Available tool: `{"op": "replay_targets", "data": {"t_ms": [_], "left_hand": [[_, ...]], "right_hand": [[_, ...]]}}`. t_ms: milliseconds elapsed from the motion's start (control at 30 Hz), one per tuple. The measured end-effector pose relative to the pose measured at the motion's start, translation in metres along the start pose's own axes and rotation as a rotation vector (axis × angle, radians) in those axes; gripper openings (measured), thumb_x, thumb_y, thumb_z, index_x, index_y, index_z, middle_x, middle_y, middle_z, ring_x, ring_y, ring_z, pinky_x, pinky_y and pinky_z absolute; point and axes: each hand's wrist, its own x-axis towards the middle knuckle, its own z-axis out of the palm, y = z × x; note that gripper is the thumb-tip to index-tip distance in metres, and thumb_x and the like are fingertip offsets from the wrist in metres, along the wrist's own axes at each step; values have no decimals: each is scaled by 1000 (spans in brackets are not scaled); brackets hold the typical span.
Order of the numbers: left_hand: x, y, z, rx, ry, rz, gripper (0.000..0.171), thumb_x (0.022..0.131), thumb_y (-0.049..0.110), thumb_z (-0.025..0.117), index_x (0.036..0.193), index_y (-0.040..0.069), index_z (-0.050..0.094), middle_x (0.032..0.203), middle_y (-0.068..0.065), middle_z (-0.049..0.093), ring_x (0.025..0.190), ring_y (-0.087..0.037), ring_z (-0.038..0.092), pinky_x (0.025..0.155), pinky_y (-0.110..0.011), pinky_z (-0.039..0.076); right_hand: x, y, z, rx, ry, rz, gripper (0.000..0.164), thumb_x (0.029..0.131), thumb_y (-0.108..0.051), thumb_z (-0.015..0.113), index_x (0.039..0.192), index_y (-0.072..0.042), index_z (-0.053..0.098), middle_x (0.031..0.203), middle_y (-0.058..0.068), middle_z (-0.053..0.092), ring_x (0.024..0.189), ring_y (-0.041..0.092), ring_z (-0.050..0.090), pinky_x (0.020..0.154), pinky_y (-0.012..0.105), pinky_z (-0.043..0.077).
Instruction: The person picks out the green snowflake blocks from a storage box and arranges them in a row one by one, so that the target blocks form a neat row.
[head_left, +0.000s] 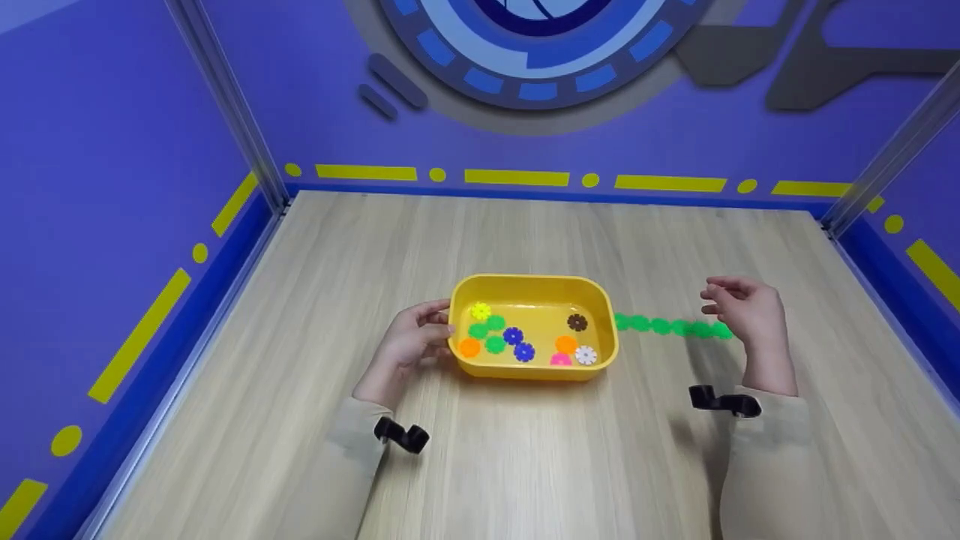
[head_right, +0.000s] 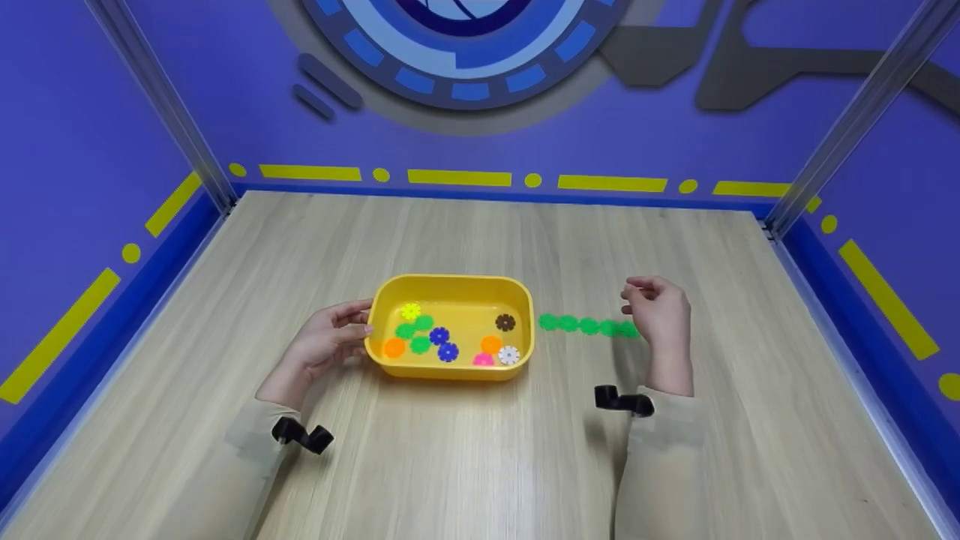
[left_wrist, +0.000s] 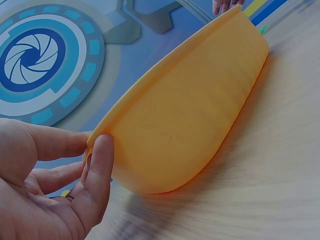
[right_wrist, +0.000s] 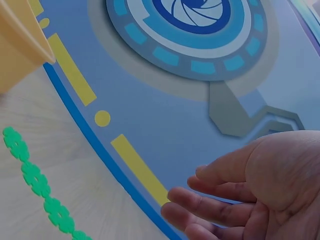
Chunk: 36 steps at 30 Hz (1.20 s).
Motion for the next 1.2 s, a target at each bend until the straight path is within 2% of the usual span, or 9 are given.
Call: {"op": "replay_targets", "data": {"t_ms": [100,167,367,600,833,933,1200], "left_hand": [[0,0,0,-4,-1,7,56,90,-5,68,144,4,57,111,-8,57,76,-15,62,62,-24,59],[0,-1,0,-5,-1,11,56,89,-5,67,143,4,58,110,-8,58,76,-15,62,62,-24,59],[1,-3,0,-5,1,13,56,89,-5,67,143,3,58,111,-9,59,79,-16,62,63,-25,60],[2,-2,0,-5,7,-14,55,90,-3,69,144,7,58,113,-8,58,77,-16,62,66,-28,60],[1,-1,0,-12,-6,-24,56,91,-4,68,144,6,57,111,-7,57,71,-14,61,62,-25,58],[1,0,1,-12,-5,-27,56,90,-4,68,144,6,58,111,-7,57,72,-14,62,63,-26,59],[2,-1,0,-13,-6,-21,55,90,-4,67,144,7,58,111,-8,57,73,-15,62,66,-27,60]], "right_hand": [[-2,-5,6,-27,-5,-20,48,106,-35,52,141,-2,59,114,5,73,77,-9,67,73,14,55],[-4,-8,9,-40,-11,-40,47,106,-35,52,140,-2,60,120,12,71,78,-9,67,74,15,55],[-7,-17,18,-36,-54,-98,45,106,-33,53,137,-2,61,115,9,72,79,-7,68,73,13,55],[-12,-28,32,-58,-75,-167,44,105,-34,56,135,-2,63,121,21,70,79,-7,68,72,11,54],[-16,-37,44,-81,-96,-189,41,106,-32,56,133,-3,64,119,22,70,79,-5,68,74,13,56],[-17,-41,50,-81,-112,-203,40,106,-30,56,133,-2,65,119,22,71,81,0,70,73,11,54],[-20,-49,66,-83,-158,-231,36,105,-26,57,130,-1,66,117,23,71,92,23,75,75,17,58]]}}
